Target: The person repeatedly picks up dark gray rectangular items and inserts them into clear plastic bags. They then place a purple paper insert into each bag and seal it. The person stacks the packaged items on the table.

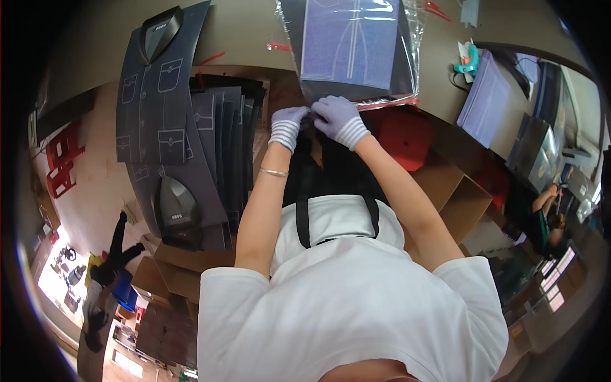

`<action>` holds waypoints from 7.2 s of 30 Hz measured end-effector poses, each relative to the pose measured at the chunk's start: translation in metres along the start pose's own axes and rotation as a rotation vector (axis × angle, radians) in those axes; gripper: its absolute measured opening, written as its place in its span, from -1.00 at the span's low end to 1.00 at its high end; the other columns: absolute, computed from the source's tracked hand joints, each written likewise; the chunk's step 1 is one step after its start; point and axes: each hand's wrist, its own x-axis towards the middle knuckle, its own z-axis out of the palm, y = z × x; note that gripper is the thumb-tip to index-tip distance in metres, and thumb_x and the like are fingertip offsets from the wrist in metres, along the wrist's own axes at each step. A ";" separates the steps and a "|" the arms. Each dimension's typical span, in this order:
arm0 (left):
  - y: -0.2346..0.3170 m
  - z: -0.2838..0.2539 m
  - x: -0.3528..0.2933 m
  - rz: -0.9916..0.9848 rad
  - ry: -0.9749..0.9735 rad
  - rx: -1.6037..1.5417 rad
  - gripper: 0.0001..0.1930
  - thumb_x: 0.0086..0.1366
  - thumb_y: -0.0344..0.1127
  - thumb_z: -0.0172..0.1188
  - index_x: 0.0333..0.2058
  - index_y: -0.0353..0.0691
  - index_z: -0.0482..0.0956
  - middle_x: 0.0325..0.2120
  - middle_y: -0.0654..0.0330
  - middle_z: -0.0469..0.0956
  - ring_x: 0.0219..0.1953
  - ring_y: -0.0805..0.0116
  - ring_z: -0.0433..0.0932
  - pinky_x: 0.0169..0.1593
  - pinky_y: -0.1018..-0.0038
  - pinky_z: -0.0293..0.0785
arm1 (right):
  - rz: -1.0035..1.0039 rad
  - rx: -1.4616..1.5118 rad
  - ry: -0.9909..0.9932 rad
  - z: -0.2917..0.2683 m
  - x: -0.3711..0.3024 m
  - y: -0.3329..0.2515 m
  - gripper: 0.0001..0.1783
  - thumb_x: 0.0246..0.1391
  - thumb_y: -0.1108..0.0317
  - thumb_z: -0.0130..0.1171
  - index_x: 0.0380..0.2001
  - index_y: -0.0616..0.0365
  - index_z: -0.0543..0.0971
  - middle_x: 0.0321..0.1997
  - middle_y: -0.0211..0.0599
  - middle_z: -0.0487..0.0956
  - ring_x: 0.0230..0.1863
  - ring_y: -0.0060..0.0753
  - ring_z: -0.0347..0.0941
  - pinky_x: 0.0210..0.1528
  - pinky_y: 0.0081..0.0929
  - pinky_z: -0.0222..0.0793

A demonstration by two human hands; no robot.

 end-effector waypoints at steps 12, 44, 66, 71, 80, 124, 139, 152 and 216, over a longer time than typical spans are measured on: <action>-0.013 -0.016 -0.016 -0.277 -0.002 -0.579 -0.60 0.26 -0.02 -0.12 -0.35 -0.27 0.51 -0.40 0.06 0.57 -0.31 0.22 0.55 -0.27 0.39 0.45 | 0.418 0.206 0.293 -0.068 -0.110 0.048 -0.73 -0.15 0.41 0.15 -0.28 0.17 0.48 -0.31 -0.20 0.51 -0.25 -0.22 0.45 -0.19 -0.43 0.36; -0.020 -0.003 -0.011 -0.243 -0.269 -0.777 -0.56 0.20 0.04 0.01 -0.34 -0.32 0.42 -0.37 0.01 0.53 -0.35 0.21 0.55 -0.33 0.41 0.52 | 1.398 -0.324 0.341 -0.154 -0.386 0.132 -0.72 -0.15 0.23 0.08 -0.34 0.13 0.48 -0.31 -0.07 0.54 -0.25 -0.05 0.47 -0.22 -0.28 0.35; 0.054 -0.044 0.029 0.163 -0.038 -0.978 -0.54 0.35 -0.07 -0.37 0.09 -0.23 0.17 0.01 -0.07 0.27 0.01 0.05 0.34 0.05 0.17 0.32 | 0.780 0.400 0.412 -0.123 0.047 0.204 -0.52 -0.10 0.04 0.09 -0.23 0.24 0.48 -0.29 -0.05 0.55 -0.27 -0.16 0.49 -0.35 -0.40 0.42; 0.061 -0.054 0.023 0.159 -0.028 -0.875 -0.55 0.35 -0.10 -0.35 0.09 -0.23 0.17 -0.04 -0.07 0.34 -0.08 0.11 0.42 -0.07 0.30 0.41 | 0.456 0.438 0.612 -0.177 0.072 0.111 -0.48 -0.12 0.04 0.14 -0.21 0.26 0.44 -0.30 -0.02 0.52 -0.29 -0.21 0.43 -0.19 -0.39 0.31; 0.141 -0.110 -0.055 0.718 0.826 0.716 -0.79 0.00 -0.40 0.19 -0.34 -0.33 0.53 -0.44 0.06 0.53 -0.38 0.23 0.51 -0.20 0.42 0.42 | 0.283 0.155 0.048 -0.240 -0.198 0.013 -0.63 -0.20 0.52 0.01 -0.20 0.13 0.51 -0.55 -0.22 0.43 -0.50 -0.15 0.34 -0.37 -0.39 0.22; 0.359 -0.010 -0.258 1.225 0.660 -0.005 -0.79 0.08 -0.42 0.12 -0.27 -0.33 0.51 -0.65 0.26 0.49 -0.61 0.57 0.42 -0.50 0.64 0.36 | 0.106 0.107 0.941 -0.149 -0.001 -0.047 -0.64 -0.07 0.27 0.14 -0.12 0.00 0.48 -0.42 -0.26 0.55 -0.52 -0.26 0.49 -0.47 -0.45 0.40; 0.148 0.052 0.081 1.039 0.028 0.913 -0.86 0.00 -0.40 0.15 -0.40 -0.24 0.52 -0.50 0.07 0.48 -0.41 0.08 0.47 -0.25 0.36 0.43 | 0.759 -0.210 0.650 -0.113 -0.211 0.087 -0.62 -0.03 -0.02 0.06 -0.39 0.07 0.57 -0.42 -0.13 0.55 -0.36 -0.07 0.48 -0.32 -0.26 0.37; 0.148 0.065 0.060 1.113 -0.061 1.000 -0.73 -0.06 -0.32 0.21 -0.32 -0.16 0.45 -0.45 0.09 0.44 -0.30 0.02 0.39 -0.16 0.23 0.33 | 0.927 0.499 1.018 -0.139 -0.264 0.067 -0.69 0.06 0.31 0.09 -0.18 0.29 0.46 -0.18 -0.25 0.50 -0.22 -0.41 0.43 -0.23 -0.46 0.36; 0.185 0.004 -0.011 1.004 0.065 0.680 -0.86 0.05 -0.36 0.14 -0.39 -0.27 0.52 -0.45 0.04 0.52 -0.35 0.14 0.52 -0.22 0.40 0.41 | 1.012 1.543 0.503 -0.091 -0.325 -0.039 -0.64 -0.15 0.25 0.20 -0.24 0.18 0.48 -0.47 -0.50 0.45 -0.45 -0.65 0.34 -0.34 -0.66 0.28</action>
